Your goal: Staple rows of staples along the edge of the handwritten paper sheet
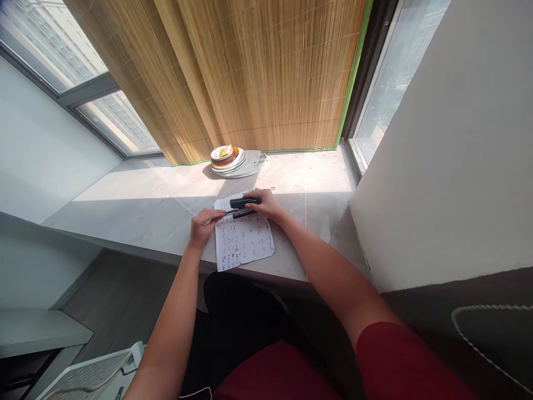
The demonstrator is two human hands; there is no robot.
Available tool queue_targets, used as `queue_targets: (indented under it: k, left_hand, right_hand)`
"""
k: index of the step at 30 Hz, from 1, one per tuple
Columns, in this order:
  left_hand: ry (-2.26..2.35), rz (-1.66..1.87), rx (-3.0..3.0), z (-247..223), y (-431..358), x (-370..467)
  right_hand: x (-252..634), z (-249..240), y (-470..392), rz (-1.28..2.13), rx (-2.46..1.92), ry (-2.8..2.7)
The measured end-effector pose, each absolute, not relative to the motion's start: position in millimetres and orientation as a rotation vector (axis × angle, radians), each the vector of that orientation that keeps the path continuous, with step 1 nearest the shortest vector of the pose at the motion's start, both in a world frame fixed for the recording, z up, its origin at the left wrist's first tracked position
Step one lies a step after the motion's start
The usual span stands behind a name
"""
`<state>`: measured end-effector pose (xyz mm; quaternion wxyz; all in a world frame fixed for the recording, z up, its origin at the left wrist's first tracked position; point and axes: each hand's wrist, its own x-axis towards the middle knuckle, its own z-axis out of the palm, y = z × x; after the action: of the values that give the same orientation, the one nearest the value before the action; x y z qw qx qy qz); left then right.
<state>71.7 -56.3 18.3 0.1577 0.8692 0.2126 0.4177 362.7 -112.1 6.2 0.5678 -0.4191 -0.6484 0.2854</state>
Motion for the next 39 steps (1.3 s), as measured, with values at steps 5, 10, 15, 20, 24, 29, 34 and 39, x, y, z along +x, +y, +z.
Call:
queue_targets:
  k: [5,10,15,20,24,29,34,39]
  left_hand:
    - [0.526,1.198,2.509,22.2,-60.3,70.5]
    - [0.415,1.084,2.561,20.6,-59.0,72.3]
    - [0.430,1.077,2.457,16.1,-58.2,72.4]
    - [0.507,0.971,2.473,14.8,-57.9,71.4]
    - [0.556,0.981,2.463,16.2,-58.9,72.3]
    - [0.588,1.096,2.434,18.7,-60.4,75.0]
    - [0.658,1.185,2.445,20.5,-58.7,75.7]
    - [0.640,1.218,2.441,21.8,-57.0,74.4]
  right_hand:
    - [362.7,9.3,-114.8,0.773,-0.873,-1.557]
    - [353.9,9.5,-114.0,0.743,-0.799,-1.751]
    - [349.3,8.7,-114.0,0.793,-0.798,-1.731]
    - [346.7,10.8,-115.4,0.824,-0.829,-1.751]
    - [344.0,11.9,-116.0,0.854,-0.857,-1.730]
    - [341.0,13.1,-116.8,0.882,-0.852,-1.745]
    - [338.7,15.7,-118.2,0.825,-0.815,-1.823]
    - [331.2,19.4,-124.0,0.797,-0.845,-1.782]
